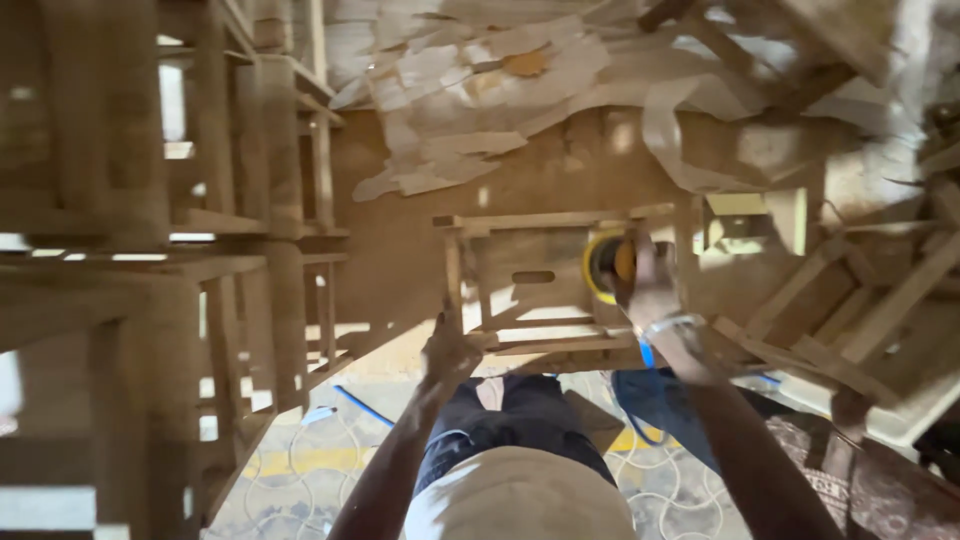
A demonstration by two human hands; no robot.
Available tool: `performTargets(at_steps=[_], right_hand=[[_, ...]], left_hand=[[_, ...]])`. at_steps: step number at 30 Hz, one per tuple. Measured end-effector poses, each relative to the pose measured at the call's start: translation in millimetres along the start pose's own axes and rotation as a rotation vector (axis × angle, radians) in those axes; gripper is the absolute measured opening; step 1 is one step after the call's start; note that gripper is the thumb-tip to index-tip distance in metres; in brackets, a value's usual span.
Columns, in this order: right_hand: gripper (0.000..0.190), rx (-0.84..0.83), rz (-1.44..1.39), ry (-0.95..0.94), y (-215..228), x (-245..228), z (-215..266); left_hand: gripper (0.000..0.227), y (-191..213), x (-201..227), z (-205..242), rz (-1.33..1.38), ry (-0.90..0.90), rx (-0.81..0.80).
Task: The person sands wooden stools using an orbital sander, handling different stools and their individual parts by hand to ensure all surfaces are processed.
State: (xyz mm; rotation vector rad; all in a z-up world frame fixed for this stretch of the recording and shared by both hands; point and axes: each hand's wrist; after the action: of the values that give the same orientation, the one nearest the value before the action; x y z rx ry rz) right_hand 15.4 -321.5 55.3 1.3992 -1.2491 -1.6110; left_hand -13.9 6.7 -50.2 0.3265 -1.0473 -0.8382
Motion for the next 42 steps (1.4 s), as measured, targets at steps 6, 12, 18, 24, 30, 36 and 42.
performTargets(at_steps=[6,12,18,24,30,36,42], right_hand=[[0.071,-0.150,0.062,-0.124,-61.6,-42.6,-78.0],[0.074,-0.394,0.139,0.085,-126.9,-132.1,-70.6],[0.061,-0.411,0.137,0.064,-105.0,-113.8,-84.7],[0.064,-0.177,-0.106,0.144,-92.5,-49.1,-96.7],[0.065,-0.270,0.051,-0.043,-36.4,-63.3,-94.6],[0.071,-0.010,-0.229,0.467,-76.8,-138.1,-72.6],[0.044,-0.245,0.151,0.506,-94.4,-204.0,-83.5]], left_hand=[[0.110,-25.5,-18.3,-4.2,-0.030,-0.123,0.124],[0.109,-32.1,-25.3,-2.0,0.031,-0.276,0.246],[0.109,-20.4,-13.0,0.3,0.034,-0.222,0.190],[0.112,8.2,17.9,2.8,0.044,0.001,0.042],[0.056,20.7,36.2,20.1,0.143,0.038,0.280],[0.051,12.7,28.8,14.5,0.009,0.070,0.174],[0.042,6.4,17.5,20.7,-0.063,-0.226,0.319]])
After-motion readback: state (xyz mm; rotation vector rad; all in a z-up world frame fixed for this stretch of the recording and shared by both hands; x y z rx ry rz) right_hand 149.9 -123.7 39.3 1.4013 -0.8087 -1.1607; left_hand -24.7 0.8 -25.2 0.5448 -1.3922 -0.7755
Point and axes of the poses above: each hand's wrist, its own z-axis away from the middle knuckle, its own y-axis out of the back of the hand, x = y × z, and after that the axes turned 2 degrees about -x, right-handed
